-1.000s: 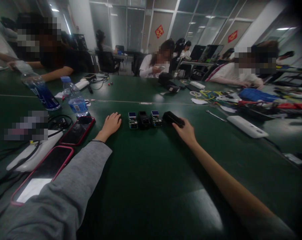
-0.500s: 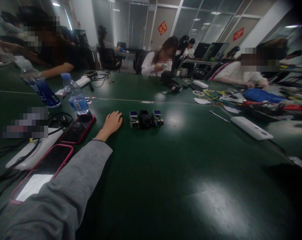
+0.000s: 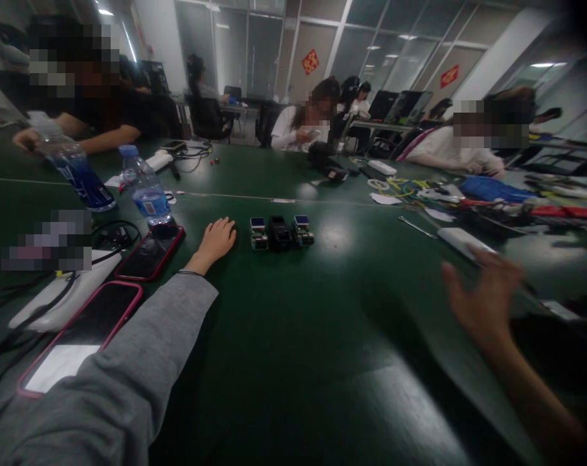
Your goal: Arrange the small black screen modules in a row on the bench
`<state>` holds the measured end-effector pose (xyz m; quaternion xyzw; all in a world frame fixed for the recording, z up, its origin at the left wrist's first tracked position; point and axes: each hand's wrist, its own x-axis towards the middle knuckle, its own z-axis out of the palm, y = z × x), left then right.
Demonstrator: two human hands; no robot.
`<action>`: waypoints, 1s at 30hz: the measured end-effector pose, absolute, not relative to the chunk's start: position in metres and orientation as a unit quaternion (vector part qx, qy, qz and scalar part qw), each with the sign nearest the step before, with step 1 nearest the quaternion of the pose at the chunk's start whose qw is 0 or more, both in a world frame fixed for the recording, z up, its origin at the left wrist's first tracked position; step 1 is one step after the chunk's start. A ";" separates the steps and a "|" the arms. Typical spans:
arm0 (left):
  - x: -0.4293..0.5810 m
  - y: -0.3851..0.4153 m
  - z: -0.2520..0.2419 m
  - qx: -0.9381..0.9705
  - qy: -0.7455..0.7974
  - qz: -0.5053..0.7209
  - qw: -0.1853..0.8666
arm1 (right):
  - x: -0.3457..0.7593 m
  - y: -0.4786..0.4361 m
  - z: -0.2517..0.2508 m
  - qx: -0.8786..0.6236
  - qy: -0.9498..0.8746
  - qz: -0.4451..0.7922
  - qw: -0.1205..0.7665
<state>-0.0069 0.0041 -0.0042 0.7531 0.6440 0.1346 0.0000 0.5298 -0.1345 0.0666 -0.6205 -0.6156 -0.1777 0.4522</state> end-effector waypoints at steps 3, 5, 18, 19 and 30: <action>-0.008 0.005 -0.006 0.752 0.644 0.139 0.002 | 0.440 -0.089 0.055 -0.543 -0.717 -0.046 0.434; -0.008 0.006 -0.007 0.752 0.644 0.140 0.006 | 0.384 -0.062 0.046 -0.498 -0.763 0.045 0.409; -0.007 0.001 0.000 0.751 0.645 0.139 0.018 | 0.328 0.009 -0.010 -0.518 -0.718 0.133 0.446; -0.006 0.001 -0.001 0.751 0.645 0.141 0.016 | 0.328 0.010 -0.011 -0.527 -0.703 0.146 0.455; -0.007 0.004 -0.003 0.750 0.648 0.134 0.014 | 0.333 0.022 -0.022 -0.586 -0.621 0.176 0.489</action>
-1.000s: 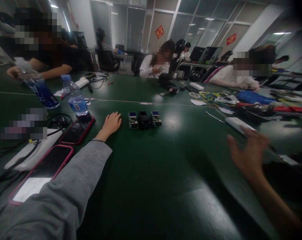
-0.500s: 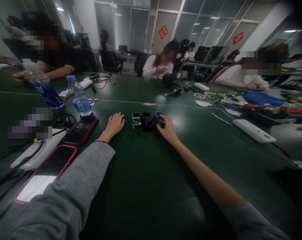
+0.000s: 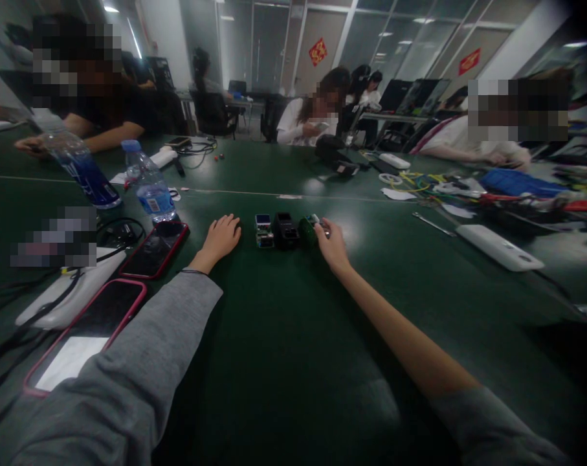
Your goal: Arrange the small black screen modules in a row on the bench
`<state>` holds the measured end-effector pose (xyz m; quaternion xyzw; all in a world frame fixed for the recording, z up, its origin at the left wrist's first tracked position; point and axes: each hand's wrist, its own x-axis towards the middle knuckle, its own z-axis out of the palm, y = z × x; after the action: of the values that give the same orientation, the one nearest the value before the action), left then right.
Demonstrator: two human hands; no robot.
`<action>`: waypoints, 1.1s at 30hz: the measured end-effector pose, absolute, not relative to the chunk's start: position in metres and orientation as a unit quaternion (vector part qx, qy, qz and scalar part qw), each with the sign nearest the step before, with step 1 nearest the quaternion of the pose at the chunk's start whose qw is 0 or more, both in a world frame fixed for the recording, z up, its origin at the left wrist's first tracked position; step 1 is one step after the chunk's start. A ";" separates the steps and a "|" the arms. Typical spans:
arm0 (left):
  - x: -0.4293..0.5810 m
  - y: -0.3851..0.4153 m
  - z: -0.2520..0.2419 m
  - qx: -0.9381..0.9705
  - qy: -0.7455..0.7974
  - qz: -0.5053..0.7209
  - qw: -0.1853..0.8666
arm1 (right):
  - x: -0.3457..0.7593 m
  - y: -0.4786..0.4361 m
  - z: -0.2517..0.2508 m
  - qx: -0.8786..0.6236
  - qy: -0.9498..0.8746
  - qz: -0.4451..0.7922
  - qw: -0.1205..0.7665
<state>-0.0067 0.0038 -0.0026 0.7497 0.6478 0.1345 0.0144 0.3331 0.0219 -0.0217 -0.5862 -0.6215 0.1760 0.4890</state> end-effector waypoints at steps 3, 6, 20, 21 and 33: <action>-0.007 0.004 -0.003 0.751 0.646 0.134 0.015 | 0.333 0.018 -0.020 -0.562 -0.652 0.155 0.486; -0.008 0.005 -0.004 0.751 0.646 0.132 0.014 | 0.332 0.017 -0.019 -0.543 -0.656 0.171 0.496; -0.006 0.000 0.001 0.754 0.644 0.131 0.007 | 0.334 0.020 -0.017 -0.599 -0.600 0.187 0.496; -0.006 0.000 0.001 0.754 0.644 0.130 0.004 | 0.334 0.022 -0.017 -0.603 -0.596 0.183 0.498; -0.005 0.000 -0.003 0.751 0.645 0.140 -0.012 | 0.346 0.025 0.002 -0.606 -0.670 0.151 0.402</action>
<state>-0.0048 -0.0004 -0.0033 0.7510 0.6453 0.1395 -0.0117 0.3465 0.0246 0.0018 -0.6061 -0.6695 0.1515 0.4018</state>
